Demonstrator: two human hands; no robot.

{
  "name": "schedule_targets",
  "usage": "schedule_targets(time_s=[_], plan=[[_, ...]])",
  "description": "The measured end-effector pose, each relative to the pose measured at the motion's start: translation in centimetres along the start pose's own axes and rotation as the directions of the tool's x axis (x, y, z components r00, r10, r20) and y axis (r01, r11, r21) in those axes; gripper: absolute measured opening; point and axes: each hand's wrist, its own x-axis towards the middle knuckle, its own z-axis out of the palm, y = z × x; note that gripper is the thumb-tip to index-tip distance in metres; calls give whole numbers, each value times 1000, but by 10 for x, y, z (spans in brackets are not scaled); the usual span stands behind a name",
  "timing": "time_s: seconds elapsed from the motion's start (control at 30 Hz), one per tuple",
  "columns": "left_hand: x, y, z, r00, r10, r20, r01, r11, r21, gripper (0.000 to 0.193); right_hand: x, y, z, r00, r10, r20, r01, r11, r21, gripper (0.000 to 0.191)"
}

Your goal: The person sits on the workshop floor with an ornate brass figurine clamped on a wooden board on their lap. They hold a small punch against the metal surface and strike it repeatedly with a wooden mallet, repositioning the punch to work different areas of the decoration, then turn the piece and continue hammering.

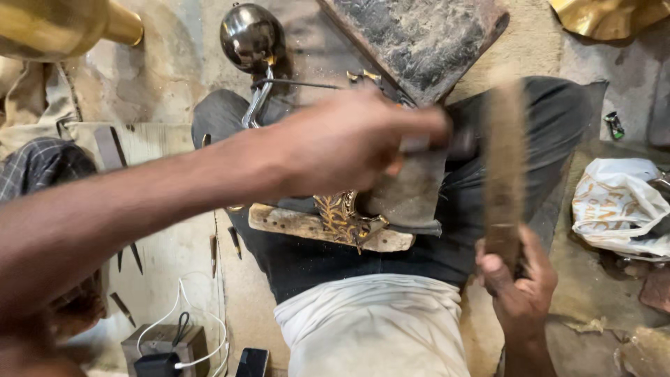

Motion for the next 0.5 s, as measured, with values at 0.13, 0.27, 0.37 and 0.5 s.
schedule_targets(time_s=[0.13,0.27,0.37,0.5], plan=[[-35,-21,3,891,30,-454,-220,902,-373,50,9,-4,-3,995,28,-93,-30,999,-17,46],[-61,-29,45,854,-272,-443,-177,649,-740,54,28,-21,-6,993,-94,-74,86,990,-114,41],[-66,-26,82,771,-315,-554,-265,633,-728,49,50,-44,-11,970,-244,20,232,889,-394,64],[-63,-19,116,627,-304,-717,-386,678,-626,51,78,-81,-6,908,-337,248,415,793,-446,72]])
